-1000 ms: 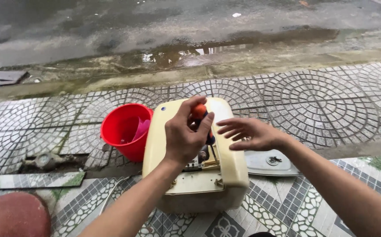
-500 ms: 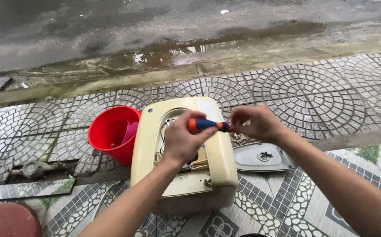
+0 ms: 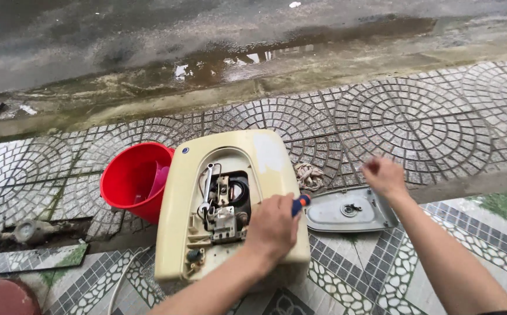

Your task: Repairing the internal components of an appliance using a screwdriver and wrench on an outdoor sidewalk.

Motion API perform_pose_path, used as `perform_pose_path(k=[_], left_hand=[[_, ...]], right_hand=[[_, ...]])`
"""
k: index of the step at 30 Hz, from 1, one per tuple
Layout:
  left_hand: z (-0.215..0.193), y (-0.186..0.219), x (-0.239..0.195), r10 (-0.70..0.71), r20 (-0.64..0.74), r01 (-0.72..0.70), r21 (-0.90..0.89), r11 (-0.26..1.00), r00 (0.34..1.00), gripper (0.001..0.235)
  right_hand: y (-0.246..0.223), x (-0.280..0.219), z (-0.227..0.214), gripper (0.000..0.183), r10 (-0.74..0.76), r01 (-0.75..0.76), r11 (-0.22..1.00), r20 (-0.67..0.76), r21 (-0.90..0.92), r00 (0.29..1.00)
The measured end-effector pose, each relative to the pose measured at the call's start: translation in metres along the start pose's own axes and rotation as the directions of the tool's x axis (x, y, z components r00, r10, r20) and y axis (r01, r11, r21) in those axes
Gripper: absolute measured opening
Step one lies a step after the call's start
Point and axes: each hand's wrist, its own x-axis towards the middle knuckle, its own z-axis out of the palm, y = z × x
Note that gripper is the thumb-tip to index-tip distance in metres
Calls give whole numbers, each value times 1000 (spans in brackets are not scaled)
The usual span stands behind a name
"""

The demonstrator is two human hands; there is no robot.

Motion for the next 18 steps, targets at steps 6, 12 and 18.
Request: perform_pose_path(k=[6,12,18], left_hand=[[-48,30,15,-77,-46,77,-1,997,996,42],[-52,31,19,-71,-27,71,-24,997,997,37],[-55,30,23,-45,-82,46,13,999,996,38]], right_hand=[[11,-27,38,25,312,-285,950,429,-128,848],[25,-19,102,44,374,-336,927,479,-167,794],[59,-3,181,57,191,-82,968,487,-236,852]])
